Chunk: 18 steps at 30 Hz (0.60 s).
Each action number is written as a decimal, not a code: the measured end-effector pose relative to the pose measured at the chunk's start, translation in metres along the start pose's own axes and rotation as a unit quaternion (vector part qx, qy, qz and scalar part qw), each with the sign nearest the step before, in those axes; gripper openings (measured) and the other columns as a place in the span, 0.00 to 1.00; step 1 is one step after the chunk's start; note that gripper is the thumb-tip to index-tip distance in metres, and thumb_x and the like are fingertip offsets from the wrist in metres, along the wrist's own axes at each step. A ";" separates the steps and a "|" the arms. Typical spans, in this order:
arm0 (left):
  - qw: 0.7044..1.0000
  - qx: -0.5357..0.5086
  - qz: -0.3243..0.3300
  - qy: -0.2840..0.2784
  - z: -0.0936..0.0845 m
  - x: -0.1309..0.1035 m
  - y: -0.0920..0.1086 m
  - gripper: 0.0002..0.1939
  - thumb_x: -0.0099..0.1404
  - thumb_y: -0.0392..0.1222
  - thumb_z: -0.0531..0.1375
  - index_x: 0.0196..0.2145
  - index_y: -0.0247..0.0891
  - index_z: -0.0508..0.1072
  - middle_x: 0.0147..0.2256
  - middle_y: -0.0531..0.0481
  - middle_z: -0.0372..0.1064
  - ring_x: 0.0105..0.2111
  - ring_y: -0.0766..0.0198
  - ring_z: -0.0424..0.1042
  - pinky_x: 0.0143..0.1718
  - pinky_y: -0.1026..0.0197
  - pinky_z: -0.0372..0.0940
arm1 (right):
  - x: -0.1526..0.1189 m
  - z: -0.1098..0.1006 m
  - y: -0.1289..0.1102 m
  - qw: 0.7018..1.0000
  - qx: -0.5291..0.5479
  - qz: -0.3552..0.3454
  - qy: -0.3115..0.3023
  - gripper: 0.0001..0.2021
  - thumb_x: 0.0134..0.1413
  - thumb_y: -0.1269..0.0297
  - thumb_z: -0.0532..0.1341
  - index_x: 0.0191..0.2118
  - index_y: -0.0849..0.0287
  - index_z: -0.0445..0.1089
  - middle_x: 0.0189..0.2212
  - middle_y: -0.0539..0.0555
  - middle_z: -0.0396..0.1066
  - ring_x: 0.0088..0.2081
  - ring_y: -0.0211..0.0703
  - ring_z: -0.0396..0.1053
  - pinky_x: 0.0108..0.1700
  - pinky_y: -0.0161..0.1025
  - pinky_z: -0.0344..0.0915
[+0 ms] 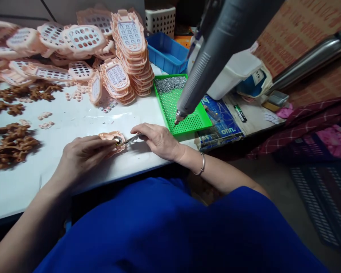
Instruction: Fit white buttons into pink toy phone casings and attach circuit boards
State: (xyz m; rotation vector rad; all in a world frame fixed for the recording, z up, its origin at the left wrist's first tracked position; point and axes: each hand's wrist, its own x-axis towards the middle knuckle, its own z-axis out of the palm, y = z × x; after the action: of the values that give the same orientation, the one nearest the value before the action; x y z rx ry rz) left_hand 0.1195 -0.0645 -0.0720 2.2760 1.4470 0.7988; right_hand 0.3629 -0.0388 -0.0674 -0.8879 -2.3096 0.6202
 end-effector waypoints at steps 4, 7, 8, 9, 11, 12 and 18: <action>0.999 0.006 0.025 -0.027 -0.004 -0.002 -0.002 0.13 0.65 0.45 0.56 0.39 0.40 0.79 0.35 0.46 0.78 0.32 0.58 0.75 0.32 0.58 0.64 | 0.001 0.001 0.000 0.999 -0.036 -0.014 -0.007 0.16 0.54 0.79 0.49 0.47 0.61 0.64 0.39 0.54 0.71 0.42 0.36 0.69 0.45 0.35 0.66; 0.999 -0.003 0.029 -0.033 -0.005 -0.002 -0.002 0.14 0.66 0.44 0.55 0.43 0.40 0.78 0.36 0.46 0.78 0.32 0.58 0.75 0.32 0.58 0.64 | 0.002 0.002 -0.001 0.999 -0.041 -0.020 -0.001 0.16 0.55 0.79 0.49 0.47 0.61 0.65 0.39 0.54 0.71 0.41 0.36 0.69 0.45 0.35 0.66; 0.999 -0.005 0.029 -0.035 -0.005 -0.002 -0.002 0.14 0.65 0.45 0.55 0.43 0.41 0.78 0.36 0.46 0.78 0.32 0.59 0.75 0.32 0.59 0.64 | 0.003 0.001 -0.002 0.999 -0.036 -0.021 0.002 0.16 0.55 0.79 0.49 0.47 0.62 0.65 0.39 0.54 0.71 0.41 0.36 0.69 0.45 0.35 0.66; 0.999 -0.007 0.029 -0.034 -0.004 -0.002 -0.003 0.14 0.65 0.45 0.56 0.42 0.42 0.78 0.35 0.46 0.78 0.32 0.59 0.75 0.31 0.59 0.64 | 0.003 0.001 -0.002 0.999 -0.029 -0.019 0.005 0.16 0.55 0.78 0.49 0.47 0.62 0.65 0.39 0.54 0.71 0.41 0.36 0.69 0.45 0.35 0.66; 0.999 -0.013 0.020 -0.029 -0.003 -0.002 -0.003 0.13 0.64 0.46 0.56 0.39 0.42 0.79 0.34 0.47 0.77 0.32 0.59 0.74 0.31 0.59 0.64 | 0.004 0.000 -0.003 1.000 -0.009 0.002 0.013 0.16 0.54 0.77 0.49 0.48 0.62 0.64 0.39 0.54 0.71 0.39 0.35 0.69 0.45 0.35 0.66; 0.999 -0.021 0.011 -0.026 -0.003 -0.002 -0.002 0.12 0.64 0.46 0.56 0.38 0.42 0.79 0.33 0.48 0.77 0.31 0.59 0.74 0.31 0.60 0.64 | 0.005 0.000 -0.004 1.000 0.001 0.024 0.020 0.16 0.54 0.77 0.50 0.48 0.62 0.64 0.38 0.53 0.71 0.38 0.35 0.69 0.44 0.35 0.66; 0.994 -0.044 -0.100 -0.030 -0.004 0.003 0.012 0.11 0.61 0.48 0.58 0.32 0.43 0.78 0.35 0.50 0.78 0.32 0.60 0.74 0.33 0.60 0.63 | 0.008 0.002 -0.005 0.991 0.032 0.118 0.058 0.15 0.53 0.74 0.54 0.48 0.62 0.63 0.32 0.49 0.69 0.31 0.33 0.66 0.40 0.34 0.65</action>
State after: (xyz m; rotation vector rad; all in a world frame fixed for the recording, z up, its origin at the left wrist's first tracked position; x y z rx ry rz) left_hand 0.1267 -0.0668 -0.0617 2.0342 1.5491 0.7129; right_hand 0.3547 -0.0363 -0.0630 -1.1447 -2.0874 0.7183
